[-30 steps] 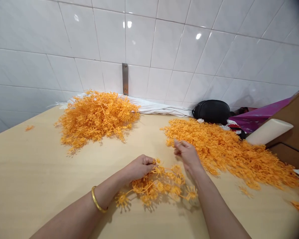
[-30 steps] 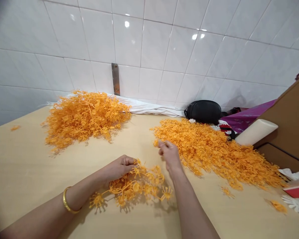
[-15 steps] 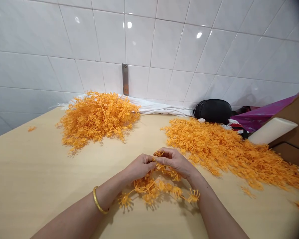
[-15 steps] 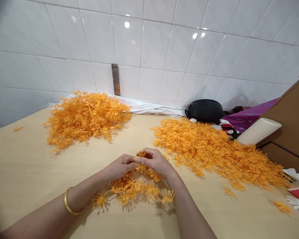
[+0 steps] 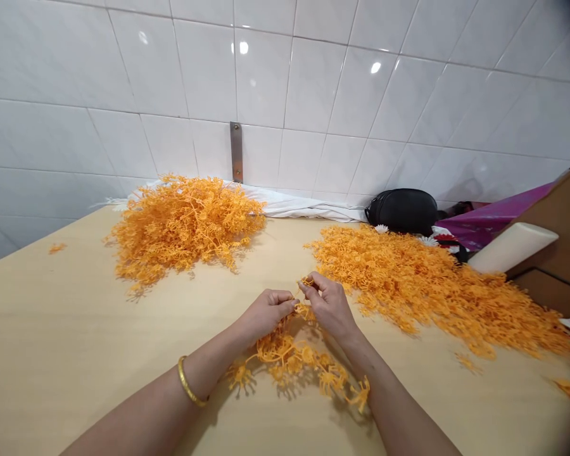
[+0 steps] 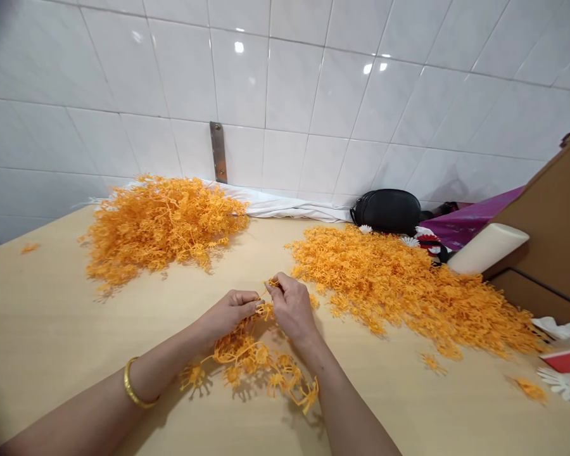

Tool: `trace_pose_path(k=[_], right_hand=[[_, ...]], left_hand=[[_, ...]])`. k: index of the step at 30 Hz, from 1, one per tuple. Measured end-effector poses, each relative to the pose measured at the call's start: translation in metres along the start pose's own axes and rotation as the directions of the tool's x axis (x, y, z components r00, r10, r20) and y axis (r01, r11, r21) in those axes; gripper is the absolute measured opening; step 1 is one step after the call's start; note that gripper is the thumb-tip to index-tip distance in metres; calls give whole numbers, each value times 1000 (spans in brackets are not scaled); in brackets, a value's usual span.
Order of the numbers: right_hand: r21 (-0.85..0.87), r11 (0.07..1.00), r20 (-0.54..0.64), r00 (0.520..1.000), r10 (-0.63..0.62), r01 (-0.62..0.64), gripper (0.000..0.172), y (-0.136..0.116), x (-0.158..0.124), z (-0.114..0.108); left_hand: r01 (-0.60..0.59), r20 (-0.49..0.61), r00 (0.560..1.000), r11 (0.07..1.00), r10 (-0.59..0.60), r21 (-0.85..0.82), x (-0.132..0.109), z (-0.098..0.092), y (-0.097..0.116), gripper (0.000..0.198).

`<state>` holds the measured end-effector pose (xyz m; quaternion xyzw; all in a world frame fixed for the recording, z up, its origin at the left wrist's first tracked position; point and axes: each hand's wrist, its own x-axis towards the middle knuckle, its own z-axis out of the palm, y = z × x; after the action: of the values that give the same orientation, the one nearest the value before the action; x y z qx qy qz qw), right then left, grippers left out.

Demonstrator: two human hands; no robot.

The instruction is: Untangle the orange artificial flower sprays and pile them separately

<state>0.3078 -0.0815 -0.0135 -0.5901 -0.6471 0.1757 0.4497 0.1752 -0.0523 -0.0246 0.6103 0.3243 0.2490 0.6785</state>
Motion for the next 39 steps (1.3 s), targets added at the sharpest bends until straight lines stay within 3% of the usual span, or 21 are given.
trace_pose_path(k=[3,5,6,8,9,10,15,19,21,24,26,29,32,34,36,39], right_hand=[[-70,997,-162,987,0,-12,23,-1,2,0],[-74,994,-313,948,50,-77,22,6,6,-11],[-61,990,-419,904,89,-126,22,13,8,-20],[8,973,-633,752,185,-232,23,28,13,-40],[16,966,-671,713,202,-259,24,36,14,-49],[12,960,-668,713,215,-279,25,42,15,-56],[-219,913,-564,808,170,-345,41,53,15,-63],[-384,840,-600,795,88,-383,40,48,13,-57],[-382,874,-644,765,-18,-301,35,40,13,-56],[-177,982,-657,751,-68,-65,28,23,10,-52],[95,995,-571,821,26,34,30,11,7,-45],[438,899,-331,934,133,28,37,-2,4,-29],[575,818,-188,973,133,0,34,-7,4,-16],[593,805,-163,981,105,13,24,-7,4,-12],[561,827,-164,984,64,40,19,-4,4,-13],[423,905,-148,989,10,54,18,2,5,-20]], left_hand=[[-19,-11,1000,996,19,-87,1,0,3,27],[-17,14,1000,995,18,-95,-2,0,5,28],[-5,33,999,996,7,-85,-5,0,5,29],[24,49,999,996,-20,-80,-9,-1,5,29],[29,38,999,994,-25,-102,-11,-1,5,28],[29,12,1000,990,-27,-142,-12,-1,5,27],[-46,-127,992,968,15,-246,-8,-5,7,23],[-150,-218,971,962,100,-226,-3,-11,23,16],[-231,-278,945,954,173,-191,-1,-12,36,13],[-355,-372,879,931,299,-91,7,-8,55,12],[-423,-412,826,906,385,0,13,-3,61,12],[-474,-428,771,874,472,110,24,10,55,13],[-490,-427,748,857,508,163,31,23,40,15],[-478,-407,774,869,485,127,33,27,33,12],[-398,-347,862,917,370,-10,33,25,31,5],[-194,-186,972,935,143,-297,32,15,36,17]])
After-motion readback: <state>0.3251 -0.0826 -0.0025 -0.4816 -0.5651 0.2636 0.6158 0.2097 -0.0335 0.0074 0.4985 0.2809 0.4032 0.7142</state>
